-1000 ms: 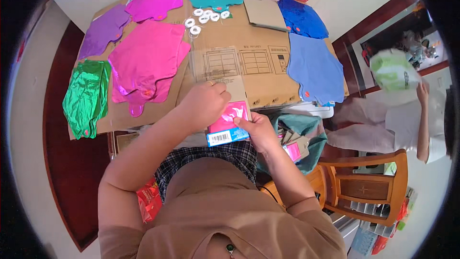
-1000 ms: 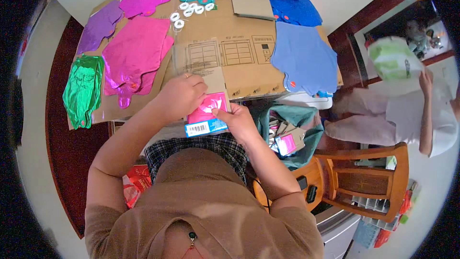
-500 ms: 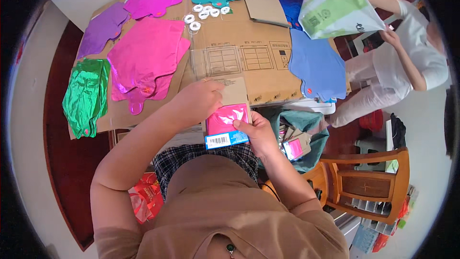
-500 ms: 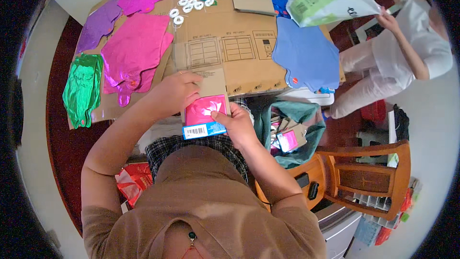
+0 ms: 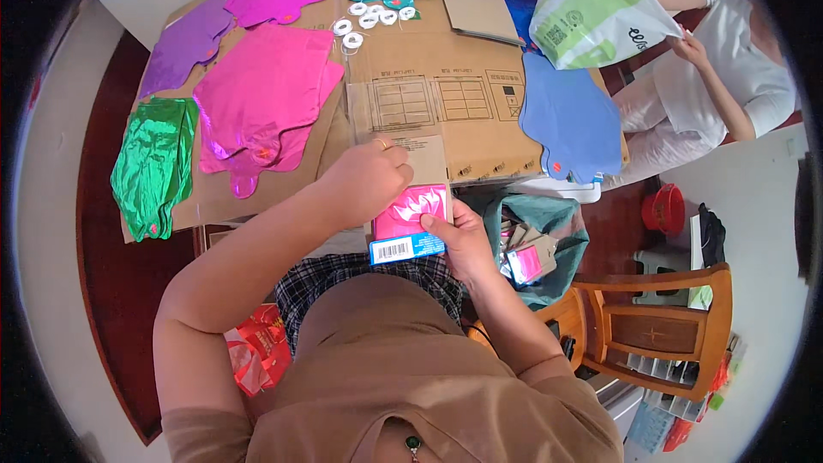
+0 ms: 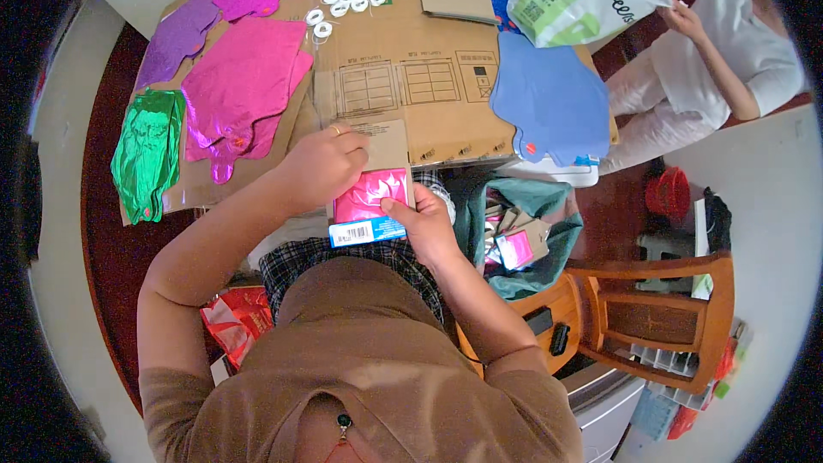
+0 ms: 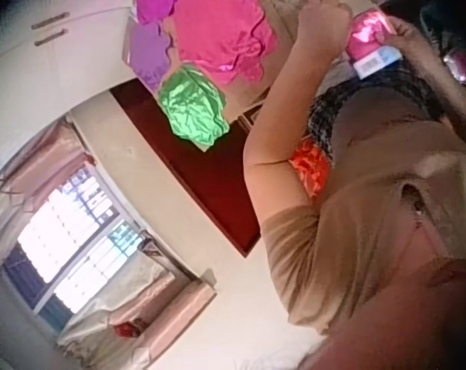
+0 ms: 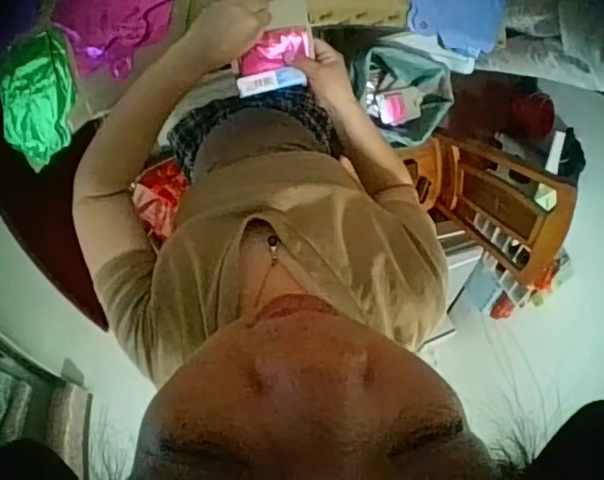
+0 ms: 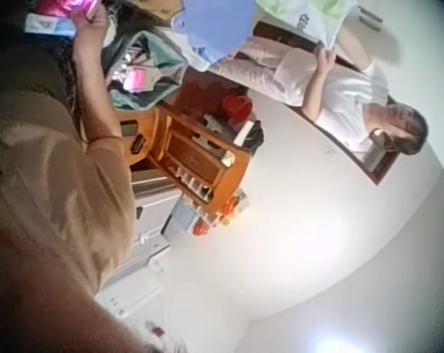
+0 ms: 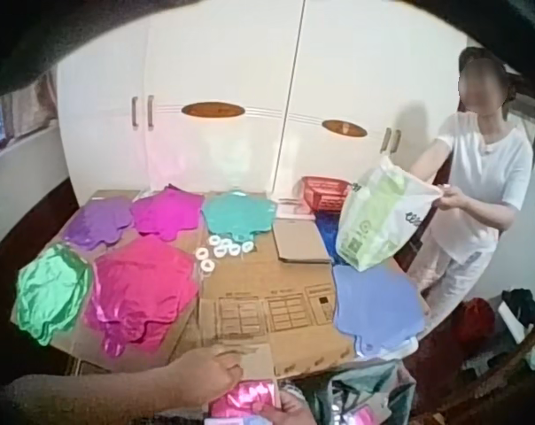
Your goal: Folding and packing star-shaped foil balloons into individual plastic sleeves with cardboard inserts.
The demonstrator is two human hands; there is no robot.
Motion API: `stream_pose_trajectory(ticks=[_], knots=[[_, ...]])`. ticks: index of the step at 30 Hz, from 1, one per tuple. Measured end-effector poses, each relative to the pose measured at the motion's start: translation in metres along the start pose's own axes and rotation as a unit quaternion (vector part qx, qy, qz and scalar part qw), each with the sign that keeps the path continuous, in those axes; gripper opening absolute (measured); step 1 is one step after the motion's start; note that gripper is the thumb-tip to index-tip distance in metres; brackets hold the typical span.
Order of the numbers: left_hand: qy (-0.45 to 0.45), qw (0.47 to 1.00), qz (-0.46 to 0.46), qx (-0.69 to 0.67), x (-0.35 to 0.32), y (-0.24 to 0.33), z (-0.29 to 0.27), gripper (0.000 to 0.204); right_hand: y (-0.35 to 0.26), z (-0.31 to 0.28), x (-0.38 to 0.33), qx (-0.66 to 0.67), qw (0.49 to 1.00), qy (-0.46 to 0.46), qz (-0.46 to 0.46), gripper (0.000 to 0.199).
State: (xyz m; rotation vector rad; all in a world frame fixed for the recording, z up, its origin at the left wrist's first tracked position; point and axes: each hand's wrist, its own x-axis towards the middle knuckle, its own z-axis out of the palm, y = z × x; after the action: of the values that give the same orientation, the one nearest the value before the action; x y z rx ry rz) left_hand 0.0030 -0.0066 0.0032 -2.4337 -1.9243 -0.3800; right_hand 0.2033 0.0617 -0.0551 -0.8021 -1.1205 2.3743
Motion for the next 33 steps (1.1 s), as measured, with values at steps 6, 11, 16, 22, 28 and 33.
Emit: stream_pose_trajectory(ticks=[6, 11, 16, 22, 28, 33], knots=[[0.024, 0.990, -0.064, -0.125, 0.000, 0.003, -0.014, 0.015, -0.002, 0.000, 0.000, 0.000, 1.000, -0.010, 0.003, 0.018], [-0.027, 0.994, -0.021, -0.103, 0.002, -0.008, -0.015, 0.015, 0.002, 0.000, -0.001, -0.007, 1.000, -0.012, -0.006, 0.019], [-0.038, 0.999, -0.007, -0.038, -0.001, 0.002, -0.010, 0.012, 0.008, -0.005, 0.002, -0.009, 1.000, -0.019, -0.013, 0.018], [0.030, 0.999, 0.015, 0.037, 0.000, 0.012, -0.002, 0.013, 0.004, -0.003, 0.001, 0.001, 1.000, -0.017, -0.003, 0.018], [0.084, 0.993, -0.077, 0.032, 0.001, 0.022, 0.007, 0.014, -0.003, 0.004, 0.003, -0.027, 0.999, -0.006, 0.025, 0.015], [0.170, 0.981, -0.080, 0.044, 0.006, 0.019, 0.004, 0.017, -0.003, 0.006, 0.006, -0.039, 0.999, 0.004, 0.025, 0.013]])
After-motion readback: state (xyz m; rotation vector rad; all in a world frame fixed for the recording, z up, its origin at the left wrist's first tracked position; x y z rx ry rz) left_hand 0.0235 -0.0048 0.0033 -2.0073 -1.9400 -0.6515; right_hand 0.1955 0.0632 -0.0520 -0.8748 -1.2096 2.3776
